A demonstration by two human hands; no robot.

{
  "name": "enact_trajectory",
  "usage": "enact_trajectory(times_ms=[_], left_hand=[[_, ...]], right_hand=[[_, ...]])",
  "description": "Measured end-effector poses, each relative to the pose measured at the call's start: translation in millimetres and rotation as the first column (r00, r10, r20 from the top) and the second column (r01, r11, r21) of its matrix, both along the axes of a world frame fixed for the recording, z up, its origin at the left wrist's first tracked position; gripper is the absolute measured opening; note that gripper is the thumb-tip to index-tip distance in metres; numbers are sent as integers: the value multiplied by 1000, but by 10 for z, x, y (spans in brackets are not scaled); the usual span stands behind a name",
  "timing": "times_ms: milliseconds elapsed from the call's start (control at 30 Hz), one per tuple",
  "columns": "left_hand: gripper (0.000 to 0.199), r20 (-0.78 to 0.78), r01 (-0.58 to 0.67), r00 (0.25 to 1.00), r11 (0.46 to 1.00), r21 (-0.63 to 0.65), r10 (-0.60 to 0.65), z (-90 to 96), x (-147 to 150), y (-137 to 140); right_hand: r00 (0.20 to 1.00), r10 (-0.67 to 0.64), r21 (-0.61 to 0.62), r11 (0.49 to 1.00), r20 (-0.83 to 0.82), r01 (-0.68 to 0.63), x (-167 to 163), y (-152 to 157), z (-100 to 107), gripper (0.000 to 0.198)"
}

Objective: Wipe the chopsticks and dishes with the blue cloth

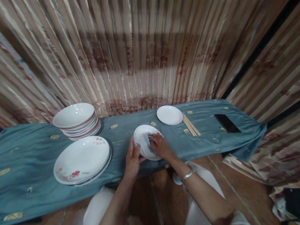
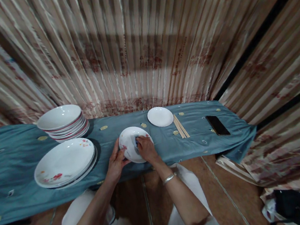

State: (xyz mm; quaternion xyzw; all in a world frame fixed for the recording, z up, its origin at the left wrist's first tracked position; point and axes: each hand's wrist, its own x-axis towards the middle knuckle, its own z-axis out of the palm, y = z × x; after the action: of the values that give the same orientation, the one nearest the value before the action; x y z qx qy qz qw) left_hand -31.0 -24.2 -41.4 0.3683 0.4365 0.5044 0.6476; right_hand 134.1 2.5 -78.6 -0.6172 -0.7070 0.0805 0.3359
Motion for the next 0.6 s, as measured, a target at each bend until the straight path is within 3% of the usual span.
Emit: enact_trajectory(times_ms=[200, 400, 600], left_hand=[[72, 31, -19, 999, 999, -34, 20, -2, -7, 28], [74, 30, -44, 999, 998, -40, 45, -80, -29, 69], [73, -19, -48, 999, 999, -18, 48, -90, -58, 118]], right_hand=[[992, 115, 51, 992, -48, -112, -176, -50, 123, 34], [944, 303, 76, 953, -133, -295, -283, -255, 293, 33], [933, 316, 4, 947, -170, -320, -222, -400, 346, 39]])
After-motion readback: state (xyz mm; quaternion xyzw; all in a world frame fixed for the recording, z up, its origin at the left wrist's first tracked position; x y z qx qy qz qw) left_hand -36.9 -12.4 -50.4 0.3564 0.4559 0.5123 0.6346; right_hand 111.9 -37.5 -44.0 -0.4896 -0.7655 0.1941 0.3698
